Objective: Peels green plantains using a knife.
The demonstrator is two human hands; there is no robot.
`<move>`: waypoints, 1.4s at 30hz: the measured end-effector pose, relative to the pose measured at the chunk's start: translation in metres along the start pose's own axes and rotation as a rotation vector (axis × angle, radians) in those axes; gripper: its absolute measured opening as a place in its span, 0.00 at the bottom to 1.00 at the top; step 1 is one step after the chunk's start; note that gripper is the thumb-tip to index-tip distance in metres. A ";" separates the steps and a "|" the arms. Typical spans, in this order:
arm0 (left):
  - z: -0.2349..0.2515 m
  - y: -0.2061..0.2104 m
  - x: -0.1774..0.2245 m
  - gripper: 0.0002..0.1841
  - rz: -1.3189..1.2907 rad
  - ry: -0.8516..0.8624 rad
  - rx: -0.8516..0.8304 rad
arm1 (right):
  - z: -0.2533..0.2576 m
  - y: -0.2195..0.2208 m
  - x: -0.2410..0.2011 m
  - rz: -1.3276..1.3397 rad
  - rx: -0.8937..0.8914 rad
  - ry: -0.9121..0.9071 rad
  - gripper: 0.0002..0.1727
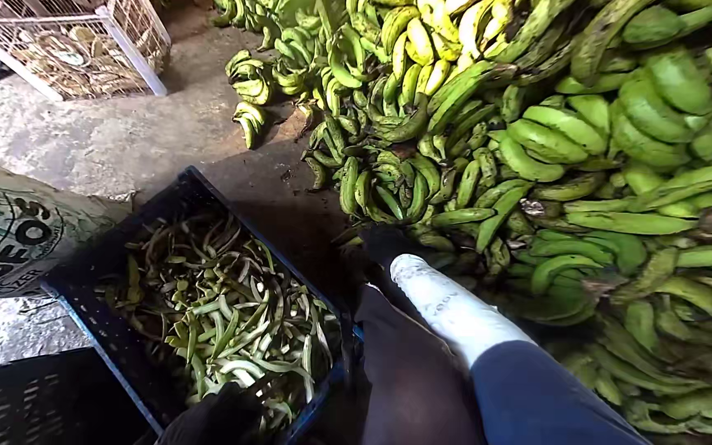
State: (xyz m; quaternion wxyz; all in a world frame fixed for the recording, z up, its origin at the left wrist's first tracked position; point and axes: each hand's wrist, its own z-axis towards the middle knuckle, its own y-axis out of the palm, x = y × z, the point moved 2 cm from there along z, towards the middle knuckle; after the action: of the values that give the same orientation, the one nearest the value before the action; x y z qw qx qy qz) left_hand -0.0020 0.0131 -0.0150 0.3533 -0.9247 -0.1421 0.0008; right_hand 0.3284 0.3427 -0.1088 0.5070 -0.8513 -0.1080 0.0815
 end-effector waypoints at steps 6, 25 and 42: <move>-0.010 -0.028 0.020 0.30 -0.020 -0.084 -0.088 | 0.031 0.028 0.001 -0.140 -0.086 -0.041 0.31; -0.051 -0.129 0.084 0.22 -1.606 0.193 0.625 | -0.174 -0.156 -0.096 1.043 -0.320 -0.506 0.14; -0.103 -0.097 0.056 0.22 -1.886 0.246 0.786 | -0.295 -0.136 -0.246 0.164 0.272 -0.724 0.42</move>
State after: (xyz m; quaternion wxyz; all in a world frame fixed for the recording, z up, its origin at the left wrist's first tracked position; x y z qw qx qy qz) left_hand 0.0366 0.0299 0.1311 0.4999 -0.2500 -0.7629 -0.3250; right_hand 0.1510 0.0912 0.1577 0.5359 -0.6983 -0.1998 0.4304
